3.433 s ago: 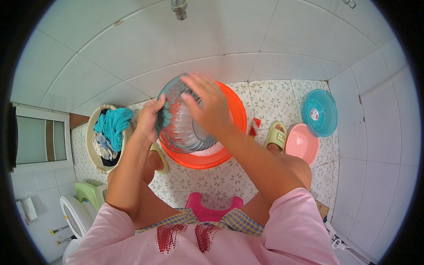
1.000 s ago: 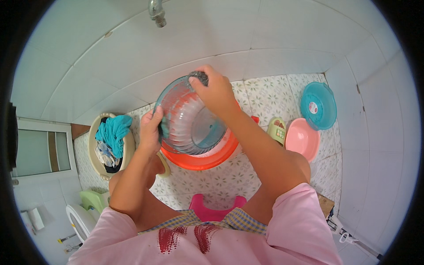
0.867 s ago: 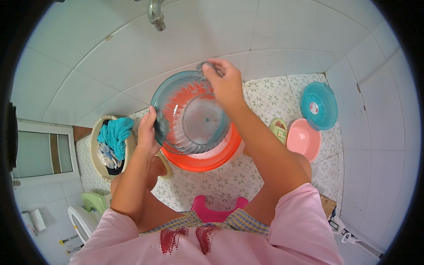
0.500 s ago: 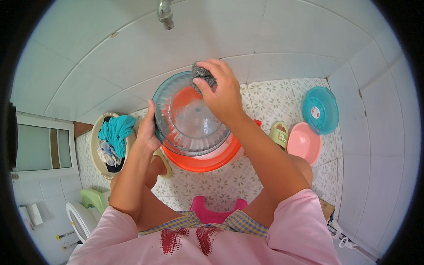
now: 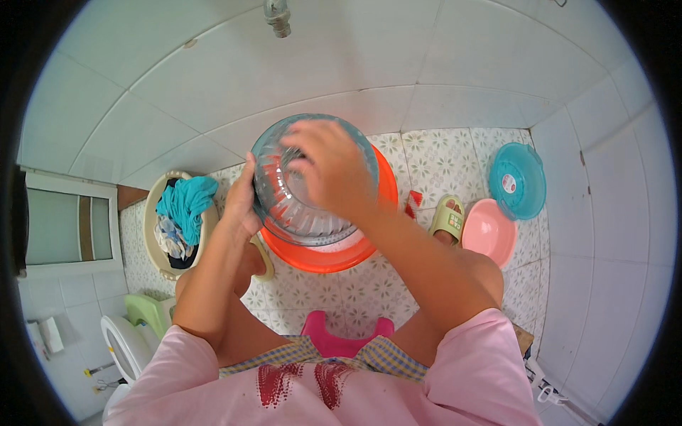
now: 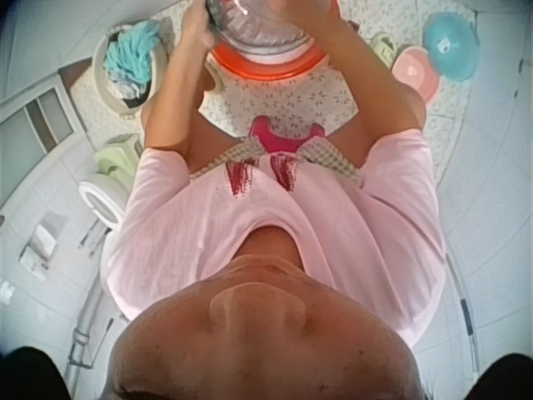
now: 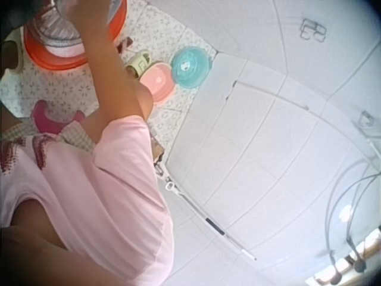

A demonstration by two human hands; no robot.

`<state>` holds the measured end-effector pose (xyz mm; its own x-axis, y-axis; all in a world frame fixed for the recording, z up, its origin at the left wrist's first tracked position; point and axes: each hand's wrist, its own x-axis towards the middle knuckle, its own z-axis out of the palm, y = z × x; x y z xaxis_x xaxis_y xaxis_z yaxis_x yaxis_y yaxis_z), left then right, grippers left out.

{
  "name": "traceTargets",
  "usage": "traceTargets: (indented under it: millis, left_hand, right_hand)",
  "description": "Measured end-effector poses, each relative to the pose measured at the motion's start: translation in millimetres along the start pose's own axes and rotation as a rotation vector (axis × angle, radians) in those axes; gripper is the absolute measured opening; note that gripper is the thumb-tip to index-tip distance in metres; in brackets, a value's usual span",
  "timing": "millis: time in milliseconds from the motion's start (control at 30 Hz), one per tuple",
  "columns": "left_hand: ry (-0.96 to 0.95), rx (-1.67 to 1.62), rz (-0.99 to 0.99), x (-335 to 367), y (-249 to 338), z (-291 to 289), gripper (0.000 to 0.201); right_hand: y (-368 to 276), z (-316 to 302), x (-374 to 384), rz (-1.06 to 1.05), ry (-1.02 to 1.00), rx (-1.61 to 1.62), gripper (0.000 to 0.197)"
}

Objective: The person scrubs a blue plastic bowl and a pink bowl with a scouring pad in a red basin and rinses them under a tap.

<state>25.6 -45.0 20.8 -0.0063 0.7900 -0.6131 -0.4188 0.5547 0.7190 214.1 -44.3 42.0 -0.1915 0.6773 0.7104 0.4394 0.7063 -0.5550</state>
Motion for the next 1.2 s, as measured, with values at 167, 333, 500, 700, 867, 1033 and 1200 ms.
traceTargets:
  millis: [167, 333, 500, 700, 867, 1033, 1200]
  left_hand:
    - [-0.067, -0.049, -0.014, 11.3, -2.9, -12.8, 0.052]
    - [-0.014, 0.011, 0.021, -0.7, 5.0, 2.0, 0.049]
    - [-0.066, 0.001, 0.061, -0.6, 3.6, 0.7, 0.049]
    - [-0.014, 0.005, 0.047, 0.2, 3.7, -1.9, 0.05]
    - [-0.031, -0.03, 0.032, 7.4, 1.1, -8.3, 0.052]
    - [-0.038, -0.054, 0.043, 6.5, 3.7, -7.1, 0.053]
    - [-0.034, -0.071, 0.054, 0.1, 6.1, -4.5, 0.054]
  right_hand:
    - [-3.4, 3.8, -6.4, -0.053, -0.002, -0.043, 0.034]
    - [-12.8, 3.0, -6.1, -0.083, -0.05, 0.017, 0.032]
    - [-2.0, -2.8, 0.4, 0.213, 0.181, -0.052, 0.027]
    - [-5.9, 3.9, -10.9, 0.041, 0.046, -0.055, 0.027]
    - [-9.4, 2.6, -9.9, 0.131, 0.055, -0.014, 0.027]
    - [6.1, -1.5, -5.2, 0.036, 0.07, -0.057, 0.027]
    - [-17.7, -1.1, -6.1, 0.055, -0.026, -0.007, 0.025]
